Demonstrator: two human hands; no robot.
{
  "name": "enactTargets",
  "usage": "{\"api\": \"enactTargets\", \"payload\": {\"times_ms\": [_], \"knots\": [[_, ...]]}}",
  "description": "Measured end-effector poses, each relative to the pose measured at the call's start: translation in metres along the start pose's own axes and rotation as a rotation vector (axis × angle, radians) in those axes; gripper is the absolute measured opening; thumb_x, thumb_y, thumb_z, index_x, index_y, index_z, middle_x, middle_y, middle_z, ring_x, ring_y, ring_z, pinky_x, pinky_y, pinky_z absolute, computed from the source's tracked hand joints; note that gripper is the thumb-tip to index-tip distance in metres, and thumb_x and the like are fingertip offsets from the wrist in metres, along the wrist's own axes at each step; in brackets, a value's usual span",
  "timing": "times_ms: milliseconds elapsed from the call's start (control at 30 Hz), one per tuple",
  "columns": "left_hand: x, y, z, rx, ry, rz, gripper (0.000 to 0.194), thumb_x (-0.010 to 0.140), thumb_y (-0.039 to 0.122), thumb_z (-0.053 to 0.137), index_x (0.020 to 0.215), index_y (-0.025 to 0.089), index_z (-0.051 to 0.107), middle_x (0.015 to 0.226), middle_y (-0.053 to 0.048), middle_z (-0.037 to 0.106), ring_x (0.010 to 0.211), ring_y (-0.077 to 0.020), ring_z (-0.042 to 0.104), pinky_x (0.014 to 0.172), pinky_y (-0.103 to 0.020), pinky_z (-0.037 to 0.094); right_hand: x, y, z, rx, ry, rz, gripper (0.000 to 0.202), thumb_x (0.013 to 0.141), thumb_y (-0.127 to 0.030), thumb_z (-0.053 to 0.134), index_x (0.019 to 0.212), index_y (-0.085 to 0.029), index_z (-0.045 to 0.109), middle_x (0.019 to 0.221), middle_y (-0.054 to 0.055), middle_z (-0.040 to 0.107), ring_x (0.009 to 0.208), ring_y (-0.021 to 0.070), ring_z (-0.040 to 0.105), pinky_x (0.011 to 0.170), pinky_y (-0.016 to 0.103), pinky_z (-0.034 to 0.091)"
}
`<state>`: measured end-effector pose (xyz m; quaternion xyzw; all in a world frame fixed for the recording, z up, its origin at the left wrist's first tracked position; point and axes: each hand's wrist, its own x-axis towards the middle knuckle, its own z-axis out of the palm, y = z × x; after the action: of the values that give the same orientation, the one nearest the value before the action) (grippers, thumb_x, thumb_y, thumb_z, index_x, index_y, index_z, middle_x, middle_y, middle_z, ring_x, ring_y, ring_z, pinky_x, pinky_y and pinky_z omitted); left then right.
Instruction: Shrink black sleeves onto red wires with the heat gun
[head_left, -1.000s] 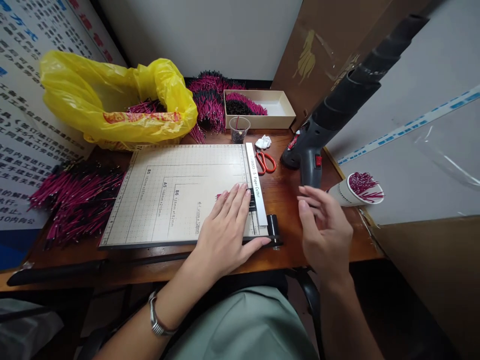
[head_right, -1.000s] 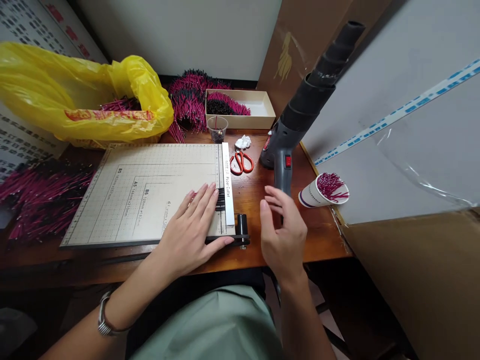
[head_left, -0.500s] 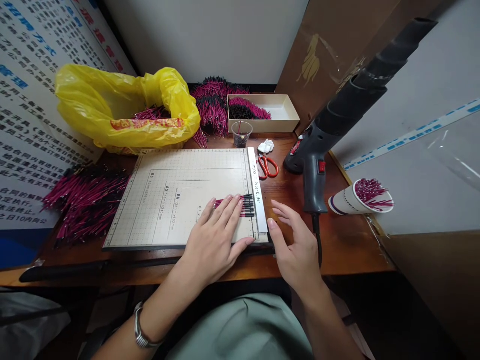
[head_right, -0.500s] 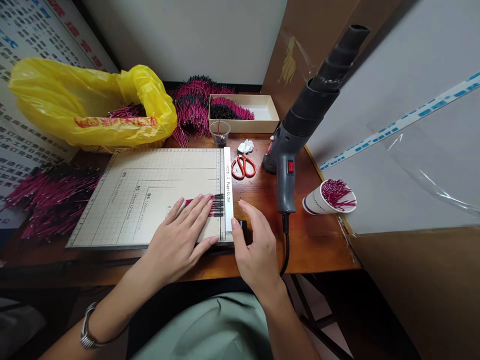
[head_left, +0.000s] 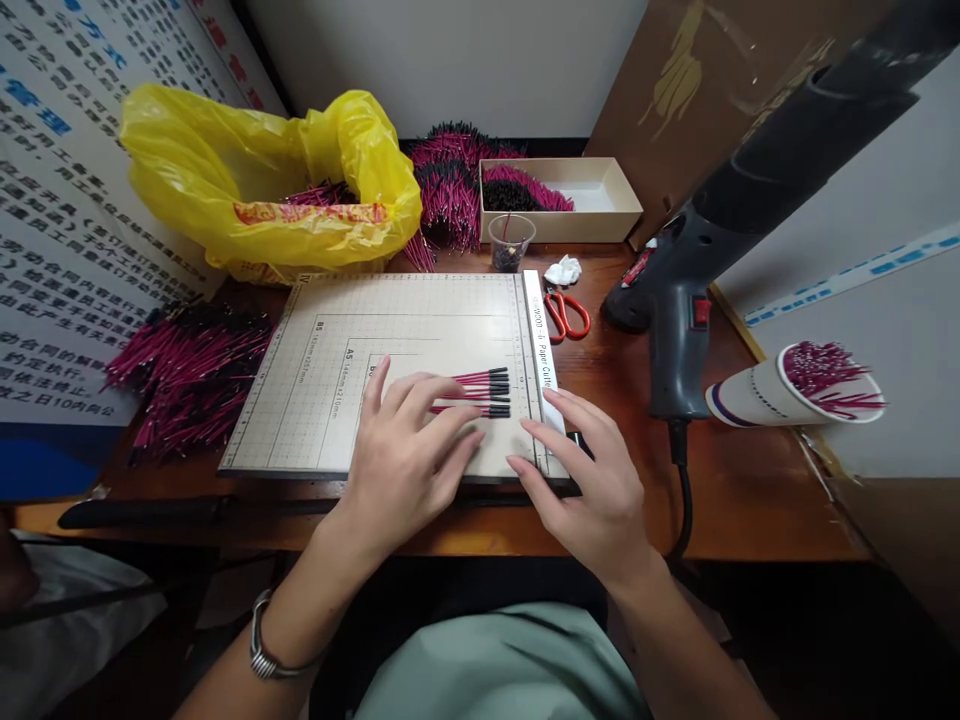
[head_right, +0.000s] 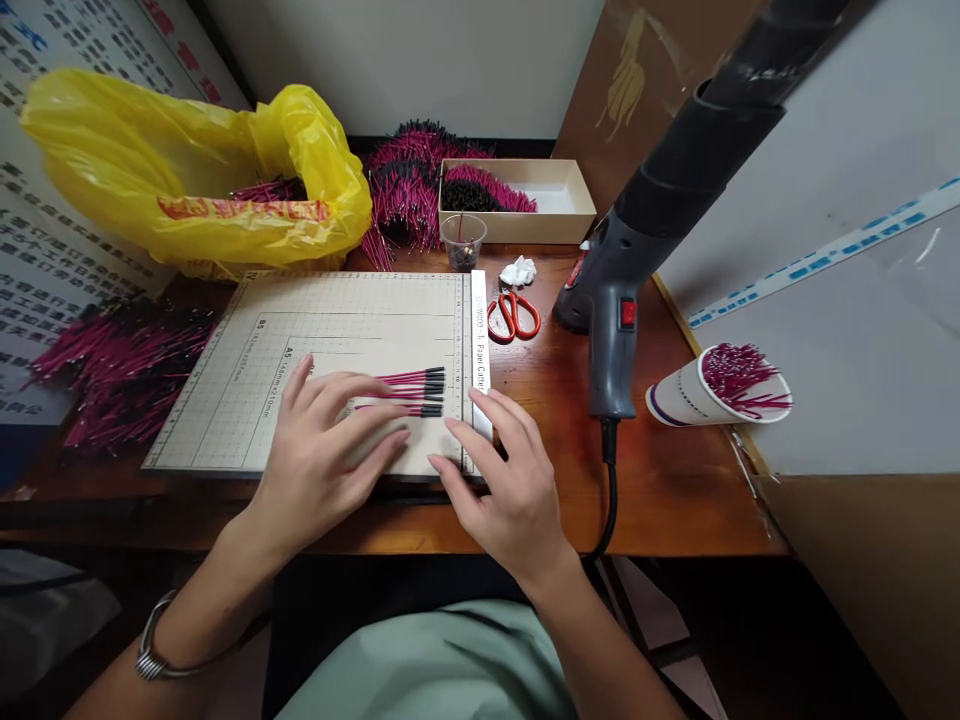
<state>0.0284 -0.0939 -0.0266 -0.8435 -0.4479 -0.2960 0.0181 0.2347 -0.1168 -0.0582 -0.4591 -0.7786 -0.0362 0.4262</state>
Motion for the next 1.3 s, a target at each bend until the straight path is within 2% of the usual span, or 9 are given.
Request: {"api": "enactTargets", "payload": {"times_ms": [67,100,200,433,600,800,1000,1133,1300], "knots": [[0.002,0.0,0.002,-0.015,0.053,-0.012,0.01,0.097,0.022,0.063,0.092,0.024,0.072,0.093,-0.002,0.073,0.09,-0.0214,0.063,0.108,-0.049,0.036,-0.001,0.001,0.001,-0.015,0.01,-0.033,0.027,0.085,-0.017,0.074,0.112,-0.016,0.069,0.121,0.014,0.069,0.12,0.0254,0.064,0.1,0.042,0.06],[0.003,0.0,0.003,-0.01,0.058,-0.013,0.011,0.097,0.022,0.064,0.09,0.024,0.072,0.087,-0.002,0.071,0.085,-0.0209,0.061,0.101,-0.047,0.037,-0.001,0.001,0.001,-0.023,0.008,-0.041,0.026,0.086,-0.015,0.072,0.111,-0.017,0.069,0.119,0.013,0.07,0.118,0.025,0.065,0.099,0.042,0.06],[0.005,0.001,0.007,0.02,0.038,-0.033,0.013,0.099,0.024,0.063,0.092,0.024,0.074,0.085,-0.002,0.07,0.084,-0.0217,0.059,0.089,-0.043,0.034,-0.001,0.0,0.001,-0.046,-0.013,-0.038,0.025,0.088,-0.011,0.068,0.112,-0.016,0.071,0.115,0.012,0.07,0.117,0.0251,0.064,0.098,0.043,0.06],[0.004,0.004,0.007,0.016,-0.012,-0.052,0.015,0.099,0.021,0.062,0.089,0.024,0.072,0.087,-0.002,0.07,0.082,-0.0229,0.057,0.088,-0.044,0.03,-0.007,-0.002,-0.003,-0.04,-0.1,-0.007,0.031,0.09,-0.009,0.065,0.12,-0.01,0.07,0.13,0.015,0.067,0.132,0.0271,0.057,0.11,0.043,0.054],[0.002,0.005,0.001,-0.104,-0.102,-0.096,0.012,0.098,0.019,0.062,0.091,0.025,0.07,0.096,-0.002,0.07,0.088,-0.0227,0.057,0.088,-0.044,0.028,-0.009,-0.001,-0.009,-0.015,-0.183,0.001,0.036,0.091,-0.007,0.063,0.126,-0.01,0.067,0.138,0.015,0.061,0.139,0.0265,0.05,0.115,0.041,0.047],[0.004,0.004,-0.007,-0.234,-0.162,-0.146,0.012,0.096,0.018,0.063,0.09,0.026,0.069,0.092,0.004,0.073,0.082,-0.0193,0.052,0.08,-0.04,0.028,-0.008,0.002,-0.015,0.01,-0.263,-0.01,0.035,0.09,-0.008,0.063,0.125,-0.01,0.067,0.139,0.017,0.059,0.141,0.0278,0.045,0.115,0.041,0.045],[0.001,0.002,-0.009,-0.277,-0.195,-0.146,0.01,0.094,0.019,0.065,0.088,0.025,0.069,0.09,0.005,0.074,0.081,-0.0186,0.053,0.081,-0.041,0.026,-0.01,0.003,-0.017,0.037,-0.234,-0.047,0.03,0.088,-0.012,0.068,0.118,-0.013,0.07,0.132,0.016,0.065,0.138,0.03,0.05,0.109,0.046,0.053],[-0.001,0.003,-0.007,-0.241,-0.206,-0.124,0.007,0.096,0.024,0.066,0.092,0.026,0.071,0.093,0.004,0.074,0.084,-0.0195,0.053,0.082,-0.042,0.026,-0.013,0.004,-0.012,0.026,-0.146,-0.085,0.028,0.086,-0.014,0.072,0.114,-0.015,0.072,0.124,0.015,0.07,0.134,0.0314,0.056,0.105,0.049,0.057],[-0.001,0.004,-0.002,-0.196,-0.16,-0.11,0.015,0.097,0.024,0.064,0.085,0.026,0.072,0.087,0.003,0.074,0.081,-0.0198,0.053,0.078,-0.042,0.025,-0.013,0.004,-0.008,0.028,-0.064,-0.125,0.022,0.085,-0.012,0.072,0.106,-0.018,0.074,0.118,0.012,0.074,0.125,0.0283,0.063,0.098,0.047,0.061]]}}
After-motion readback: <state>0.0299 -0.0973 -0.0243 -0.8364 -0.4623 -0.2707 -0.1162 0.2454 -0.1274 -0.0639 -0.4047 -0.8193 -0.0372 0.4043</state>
